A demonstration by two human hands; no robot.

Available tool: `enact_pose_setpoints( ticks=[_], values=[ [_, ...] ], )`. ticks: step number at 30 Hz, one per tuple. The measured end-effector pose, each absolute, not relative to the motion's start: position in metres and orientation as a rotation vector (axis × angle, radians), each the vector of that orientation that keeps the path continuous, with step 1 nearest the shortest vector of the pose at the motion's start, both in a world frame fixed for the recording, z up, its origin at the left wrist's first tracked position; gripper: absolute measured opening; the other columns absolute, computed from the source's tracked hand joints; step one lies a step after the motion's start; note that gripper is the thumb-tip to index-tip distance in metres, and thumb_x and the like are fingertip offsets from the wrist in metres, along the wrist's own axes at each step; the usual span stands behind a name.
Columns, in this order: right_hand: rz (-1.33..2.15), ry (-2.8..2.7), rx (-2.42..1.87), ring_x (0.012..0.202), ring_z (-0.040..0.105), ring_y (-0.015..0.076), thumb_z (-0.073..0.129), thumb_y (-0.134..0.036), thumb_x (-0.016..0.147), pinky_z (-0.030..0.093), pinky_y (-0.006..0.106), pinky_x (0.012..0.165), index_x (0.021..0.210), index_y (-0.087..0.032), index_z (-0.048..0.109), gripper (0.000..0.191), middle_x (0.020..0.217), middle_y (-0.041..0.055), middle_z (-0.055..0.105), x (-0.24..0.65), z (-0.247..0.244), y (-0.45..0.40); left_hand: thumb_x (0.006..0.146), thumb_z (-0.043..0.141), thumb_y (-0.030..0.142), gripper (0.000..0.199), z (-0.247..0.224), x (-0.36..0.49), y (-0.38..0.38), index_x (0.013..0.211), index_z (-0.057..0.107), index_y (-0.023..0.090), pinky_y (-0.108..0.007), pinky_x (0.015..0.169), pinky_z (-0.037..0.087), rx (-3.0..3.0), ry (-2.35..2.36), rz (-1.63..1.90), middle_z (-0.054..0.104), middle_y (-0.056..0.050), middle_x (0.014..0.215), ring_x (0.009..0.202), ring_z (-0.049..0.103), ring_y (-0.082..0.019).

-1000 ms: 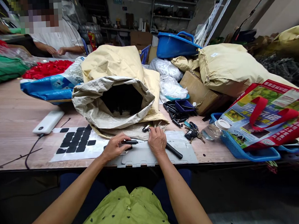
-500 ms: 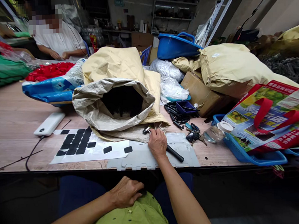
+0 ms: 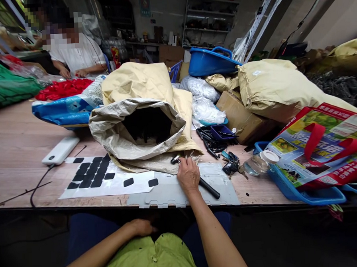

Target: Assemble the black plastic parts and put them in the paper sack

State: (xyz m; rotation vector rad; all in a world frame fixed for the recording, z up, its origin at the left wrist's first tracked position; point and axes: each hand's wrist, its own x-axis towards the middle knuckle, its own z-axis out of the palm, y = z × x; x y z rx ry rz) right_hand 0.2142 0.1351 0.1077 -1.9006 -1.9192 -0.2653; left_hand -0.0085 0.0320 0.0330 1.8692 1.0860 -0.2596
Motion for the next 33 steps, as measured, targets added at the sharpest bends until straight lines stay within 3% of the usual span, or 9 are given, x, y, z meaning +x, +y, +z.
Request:
enact_pose_setpoints(
  ticks=[3, 5, 9, 13, 18, 23, 27, 30, 33],
  values=[
    [-0.26, -1.92, -1.896, 0.093, 0.047, 0.0222, 0.055, -0.024, 0.096, 0.031, 0.033, 0.076, 0.116, -0.022, 0.065, 0.022, 0.099, 0.0068, 0.058, 0.214, 0.108, 0.135, 0.08, 0.071, 0.037, 0.037, 0.092, -0.019, 0.037, 0.116, 0.076, 0.029, -0.041, 0.086, 0.058, 1.918, 0.673, -0.361, 0.079, -0.006, 0.104, 0.099, 0.074, -0.031],
    [-0.255, -1.919, -1.903, 0.093, 0.047, 0.0224, 0.054, -0.023, 0.097, 0.031, 0.033, 0.077, 0.116, -0.022, 0.065, 0.023, 0.099, 0.0072, 0.058, 0.213, 0.108, 0.135, 0.085, 0.071, 0.042, 0.04, 0.141, -0.028, 0.061, 0.122, 0.073, 0.028, -0.033, 0.083, 0.058, 1.749, 0.393, -0.241, 0.079, -0.005, 0.103, 0.092, 0.074, -0.024],
    [-0.258, -1.917, -1.913, 0.093, 0.047, 0.0226, 0.053, -0.024, 0.097, 0.031, 0.032, 0.077, 0.116, -0.022, 0.065, 0.023, 0.099, 0.0071, 0.059, 0.213, 0.108, 0.135, 0.093, 0.062, 0.051, 0.043, 0.205, -0.043, 0.152, 0.118, 0.071, 0.017, -0.028, 0.069, 0.055, 1.619, 0.761, 0.359, 0.078, -0.009, 0.096, 0.078, 0.071, -0.018],
    [-0.25, -1.922, -1.912, 0.094, 0.047, 0.0222, 0.055, -0.024, 0.097, 0.031, 0.032, 0.077, 0.117, -0.023, 0.065, 0.022, 0.1, 0.0065, 0.059, 0.214, 0.107, 0.135, 0.09, 0.059, 0.037, 0.031, 0.2, -0.038, 0.243, 0.102, 0.074, 0.013, -0.032, 0.079, 0.053, 1.758, 1.787, 0.814, 0.077, -0.013, 0.097, 0.092, 0.071, -0.025],
    [-0.235, -1.922, -1.914, 0.095, 0.047, 0.0221, 0.055, -0.024, 0.096, 0.033, 0.032, 0.079, 0.116, -0.024, 0.064, 0.021, 0.101, 0.0059, 0.058, 0.215, 0.107, 0.135, 0.086, 0.064, 0.033, 0.037, 0.178, -0.015, 0.285, 0.111, 0.073, 0.008, -0.043, 0.089, 0.053, 1.714, 2.21, 0.454, 0.072, -0.026, 0.116, 0.111, 0.068, -0.039],
    [-0.227, -1.908, -1.906, 0.096, 0.047, 0.0224, 0.054, -0.024, 0.096, 0.033, 0.032, 0.078, 0.115, -0.023, 0.064, 0.021, 0.1, 0.0064, 0.058, 0.214, 0.108, 0.135, 0.084, 0.068, 0.035, 0.038, 0.183, -0.014, 0.284, 0.109, 0.073, 0.007, -0.046, 0.089, 0.053, 1.701, 2.267, 0.358, 0.07, -0.028, 0.115, 0.111, 0.067, -0.041],
    [-0.223, -1.9, -1.901, 0.096, 0.047, 0.0228, 0.054, -0.024, 0.096, 0.033, 0.032, 0.079, 0.114, -0.023, 0.065, 0.022, 0.1, 0.0072, 0.058, 0.213, 0.108, 0.135, 0.084, 0.066, 0.039, 0.031, 0.191, -0.032, 0.258, 0.103, 0.074, 0.016, -0.039, 0.083, 0.052, 1.835, 2.212, 0.548, 0.075, -0.016, 0.102, 0.099, 0.07, -0.033],
    [-0.222, -1.907, -1.907, 0.096, 0.047, 0.023, 0.054, -0.024, 0.096, 0.033, 0.032, 0.08, 0.115, -0.023, 0.065, 0.022, 0.1, 0.0071, 0.058, 0.213, 0.109, 0.135, 0.089, 0.064, 0.039, 0.028, 0.188, -0.041, 0.217, 0.108, 0.072, 0.021, -0.03, 0.079, 0.05, 2.089, 1.803, 0.895, 0.074, -0.007, 0.099, 0.088, 0.068, -0.022],
    [-0.231, -1.914, -1.915, 0.096, 0.047, 0.0232, 0.054, -0.024, 0.096, 0.033, 0.033, 0.08, 0.115, -0.023, 0.065, 0.022, 0.1, 0.0073, 0.058, 0.213, 0.11, 0.134, 0.09, 0.066, 0.037, 0.025, 0.167, -0.041, 0.171, 0.108, 0.072, 0.021, -0.026, 0.072, 0.047, 2.218, 1.305, 0.857, 0.072, -0.004, 0.097, 0.078, 0.063, -0.016]
  ],
)
